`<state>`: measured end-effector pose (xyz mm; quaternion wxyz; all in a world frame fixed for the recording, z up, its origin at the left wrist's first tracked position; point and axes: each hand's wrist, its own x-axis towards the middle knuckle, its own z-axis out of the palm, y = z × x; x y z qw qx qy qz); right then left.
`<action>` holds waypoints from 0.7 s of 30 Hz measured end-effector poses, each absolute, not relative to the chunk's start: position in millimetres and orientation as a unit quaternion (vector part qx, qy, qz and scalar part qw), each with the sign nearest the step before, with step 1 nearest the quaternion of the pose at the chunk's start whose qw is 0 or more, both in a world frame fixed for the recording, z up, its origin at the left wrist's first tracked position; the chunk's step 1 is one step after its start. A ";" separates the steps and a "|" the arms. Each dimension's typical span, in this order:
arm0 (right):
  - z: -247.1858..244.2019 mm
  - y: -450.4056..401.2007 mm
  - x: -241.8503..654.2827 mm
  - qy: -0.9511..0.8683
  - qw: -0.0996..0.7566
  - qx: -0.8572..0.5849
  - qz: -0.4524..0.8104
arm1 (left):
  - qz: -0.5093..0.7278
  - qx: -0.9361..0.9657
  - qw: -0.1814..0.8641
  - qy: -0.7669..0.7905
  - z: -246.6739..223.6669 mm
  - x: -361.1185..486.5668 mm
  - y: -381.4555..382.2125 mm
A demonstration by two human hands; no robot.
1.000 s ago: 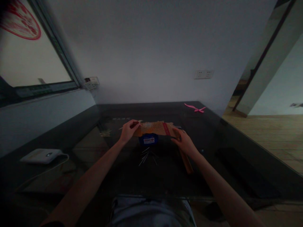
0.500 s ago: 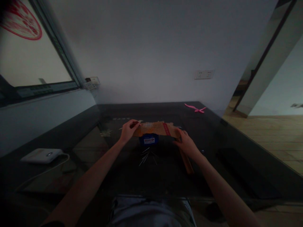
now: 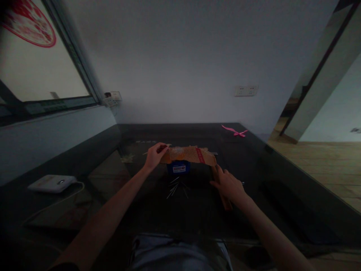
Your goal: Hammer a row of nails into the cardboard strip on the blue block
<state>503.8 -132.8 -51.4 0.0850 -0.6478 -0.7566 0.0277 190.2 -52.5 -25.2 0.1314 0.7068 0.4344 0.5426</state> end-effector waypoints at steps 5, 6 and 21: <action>-59.3 -127.7 504.2 -0.757 0.055 -0.648 0.057 | 0.552 0.698 0.131 0.438 -21.2 190.4 -49.4; -59.9 -125.7 504.8 -0.758 0.052 -0.647 0.061 | 0.555 0.695 0.132 0.438 -20.7 190.5 -48.1; -68.2 -100.8 547.8 -0.766 0.030 -0.642 0.028 | 0.556 0.687 0.127 0.450 -22.7 188.6 -40.8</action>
